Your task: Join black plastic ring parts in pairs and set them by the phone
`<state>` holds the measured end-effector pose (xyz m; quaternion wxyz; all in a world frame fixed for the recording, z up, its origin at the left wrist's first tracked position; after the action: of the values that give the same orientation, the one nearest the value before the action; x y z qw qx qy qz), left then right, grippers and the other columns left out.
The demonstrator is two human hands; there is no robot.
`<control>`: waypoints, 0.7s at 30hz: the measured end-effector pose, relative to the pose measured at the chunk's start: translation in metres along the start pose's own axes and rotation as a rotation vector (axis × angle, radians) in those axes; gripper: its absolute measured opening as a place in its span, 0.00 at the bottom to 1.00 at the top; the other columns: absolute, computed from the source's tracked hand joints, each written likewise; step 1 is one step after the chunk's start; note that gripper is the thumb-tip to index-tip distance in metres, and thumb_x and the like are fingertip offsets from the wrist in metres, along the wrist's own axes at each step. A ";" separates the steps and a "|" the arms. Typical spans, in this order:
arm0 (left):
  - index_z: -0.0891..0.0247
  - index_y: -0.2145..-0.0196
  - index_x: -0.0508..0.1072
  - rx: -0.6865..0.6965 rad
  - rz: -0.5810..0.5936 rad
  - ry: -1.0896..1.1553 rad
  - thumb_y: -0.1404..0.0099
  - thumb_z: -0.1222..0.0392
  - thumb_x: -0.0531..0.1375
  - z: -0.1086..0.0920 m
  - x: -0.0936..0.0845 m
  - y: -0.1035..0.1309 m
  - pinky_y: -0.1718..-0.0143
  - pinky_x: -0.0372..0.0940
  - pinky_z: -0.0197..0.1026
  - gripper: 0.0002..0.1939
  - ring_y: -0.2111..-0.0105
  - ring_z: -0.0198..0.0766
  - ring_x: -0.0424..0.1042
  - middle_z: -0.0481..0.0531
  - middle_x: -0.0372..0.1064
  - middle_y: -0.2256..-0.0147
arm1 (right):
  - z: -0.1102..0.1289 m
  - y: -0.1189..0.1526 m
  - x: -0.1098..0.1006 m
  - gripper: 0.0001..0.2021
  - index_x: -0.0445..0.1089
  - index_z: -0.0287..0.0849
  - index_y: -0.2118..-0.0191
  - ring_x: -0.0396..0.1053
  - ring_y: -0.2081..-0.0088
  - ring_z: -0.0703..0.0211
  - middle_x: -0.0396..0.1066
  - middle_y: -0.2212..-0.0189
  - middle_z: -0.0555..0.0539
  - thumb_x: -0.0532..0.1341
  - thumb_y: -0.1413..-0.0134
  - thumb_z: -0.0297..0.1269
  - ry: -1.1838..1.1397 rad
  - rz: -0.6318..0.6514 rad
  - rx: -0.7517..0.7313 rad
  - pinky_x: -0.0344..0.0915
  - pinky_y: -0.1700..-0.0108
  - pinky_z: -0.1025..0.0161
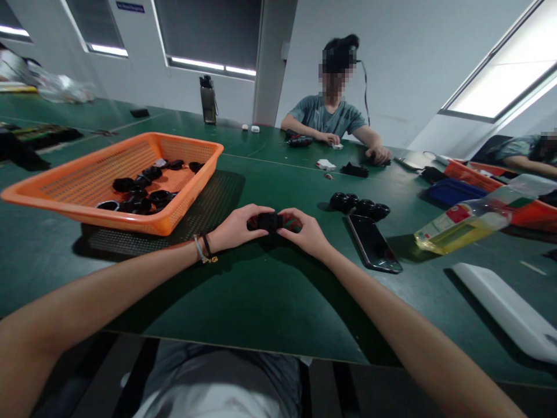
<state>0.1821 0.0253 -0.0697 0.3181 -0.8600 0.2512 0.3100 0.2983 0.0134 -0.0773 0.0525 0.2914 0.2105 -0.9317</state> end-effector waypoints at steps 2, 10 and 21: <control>0.61 0.51 0.66 0.003 0.000 -0.006 0.45 0.60 0.61 0.000 0.000 0.000 0.56 0.64 0.42 0.22 0.57 0.40 0.68 0.53 0.68 0.56 | 0.000 0.000 -0.001 0.13 0.67 0.42 0.62 0.69 0.64 0.58 0.71 0.68 0.49 0.62 0.58 0.34 0.019 -0.007 0.004 0.65 0.64 0.60; 0.62 0.51 0.66 -0.006 0.008 -0.003 0.45 0.61 0.61 0.001 0.001 0.000 0.57 0.64 0.41 0.23 0.58 0.39 0.68 0.53 0.69 0.56 | -0.002 0.000 -0.001 0.12 0.70 0.41 0.62 0.70 0.66 0.58 0.73 0.68 0.48 0.62 0.57 0.35 0.042 -0.018 0.014 0.65 0.66 0.61; 0.63 0.50 0.67 -0.053 0.023 0.040 0.45 0.61 0.61 0.012 0.004 -0.002 0.61 0.65 0.40 0.23 0.62 0.38 0.69 0.54 0.69 0.58 | -0.005 -0.001 -0.002 0.15 0.72 0.42 0.59 0.69 0.66 0.59 0.73 0.65 0.47 0.63 0.58 0.32 0.075 -0.030 -0.034 0.66 0.66 0.62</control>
<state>0.1821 0.0340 -0.0788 0.2865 -0.8711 0.2591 0.3031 0.3027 0.0168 -0.0794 0.0356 0.3218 0.2324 -0.9172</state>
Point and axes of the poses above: each hand's wrist, its own y-axis away from the middle knuckle, its own x-axis out of the palm, z = x × y, the point moved 10 cm from there along -y, towards the middle knuckle
